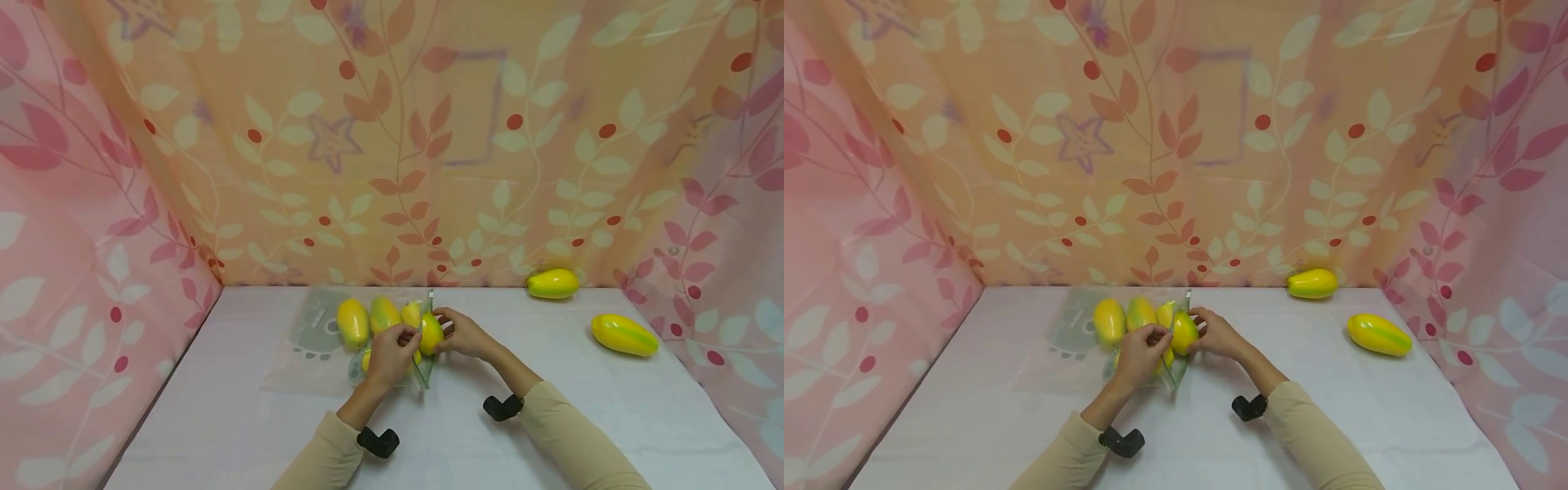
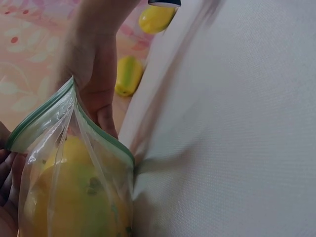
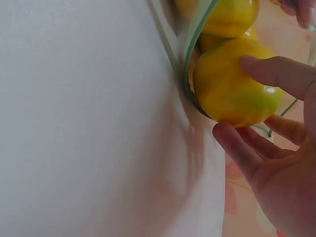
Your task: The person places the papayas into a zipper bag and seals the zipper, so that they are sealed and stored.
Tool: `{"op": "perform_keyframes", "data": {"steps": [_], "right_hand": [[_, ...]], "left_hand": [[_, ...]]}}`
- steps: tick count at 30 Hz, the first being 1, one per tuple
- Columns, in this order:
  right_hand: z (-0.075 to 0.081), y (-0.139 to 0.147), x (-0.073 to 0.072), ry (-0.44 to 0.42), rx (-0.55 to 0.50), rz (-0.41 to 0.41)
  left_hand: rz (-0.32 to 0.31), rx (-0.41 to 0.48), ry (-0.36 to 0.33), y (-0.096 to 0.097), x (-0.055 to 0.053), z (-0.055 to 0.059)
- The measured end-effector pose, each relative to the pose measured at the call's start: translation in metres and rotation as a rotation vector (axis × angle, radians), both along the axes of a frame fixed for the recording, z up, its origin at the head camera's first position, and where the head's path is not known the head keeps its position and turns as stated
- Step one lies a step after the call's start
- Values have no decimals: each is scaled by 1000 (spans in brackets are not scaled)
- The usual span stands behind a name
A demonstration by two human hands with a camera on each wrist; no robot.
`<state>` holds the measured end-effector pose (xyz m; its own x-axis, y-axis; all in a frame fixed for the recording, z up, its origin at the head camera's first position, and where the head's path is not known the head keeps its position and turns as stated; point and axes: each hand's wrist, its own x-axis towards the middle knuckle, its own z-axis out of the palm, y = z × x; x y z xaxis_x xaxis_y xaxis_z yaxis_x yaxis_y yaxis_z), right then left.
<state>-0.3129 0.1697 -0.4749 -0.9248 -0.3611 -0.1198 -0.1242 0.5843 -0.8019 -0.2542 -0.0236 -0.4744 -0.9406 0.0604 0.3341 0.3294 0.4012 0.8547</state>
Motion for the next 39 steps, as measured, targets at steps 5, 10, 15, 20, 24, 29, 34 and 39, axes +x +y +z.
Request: {"op": "perform_keyframes", "data": {"steps": [5, 10, 15, 20, 24, 29, 34, 39], "right_hand": [[-7, -5, -3, 24, -36, -91], [-12, -13, -5, 58, -107, -199], [-16, -19, -5, 49, -189, -245], [-18, -18, -5, 17, -223, -206], [-18, -18, -6, 9, -227, -174], [-21, -23, -7, 42, -182, -202], [-22, -25, -8, 80, -148, -190], [-15, -18, -8, 62, -130, -173]], "left_hand": [[-7, 13, 15, 1, 1, 0], [-11, 15, 15, 0, 0, -1], [-5, 17, 6, 0, -1, -2], [5, 3, 6, 0, -1, -2], [-2, 2, 15, 0, -1, -1], [-18, 11, 23, 0, 0, 1], [-9, 7, 10, 0, 1, 2], [6, 8, 9, 0, 0, 0]]}}
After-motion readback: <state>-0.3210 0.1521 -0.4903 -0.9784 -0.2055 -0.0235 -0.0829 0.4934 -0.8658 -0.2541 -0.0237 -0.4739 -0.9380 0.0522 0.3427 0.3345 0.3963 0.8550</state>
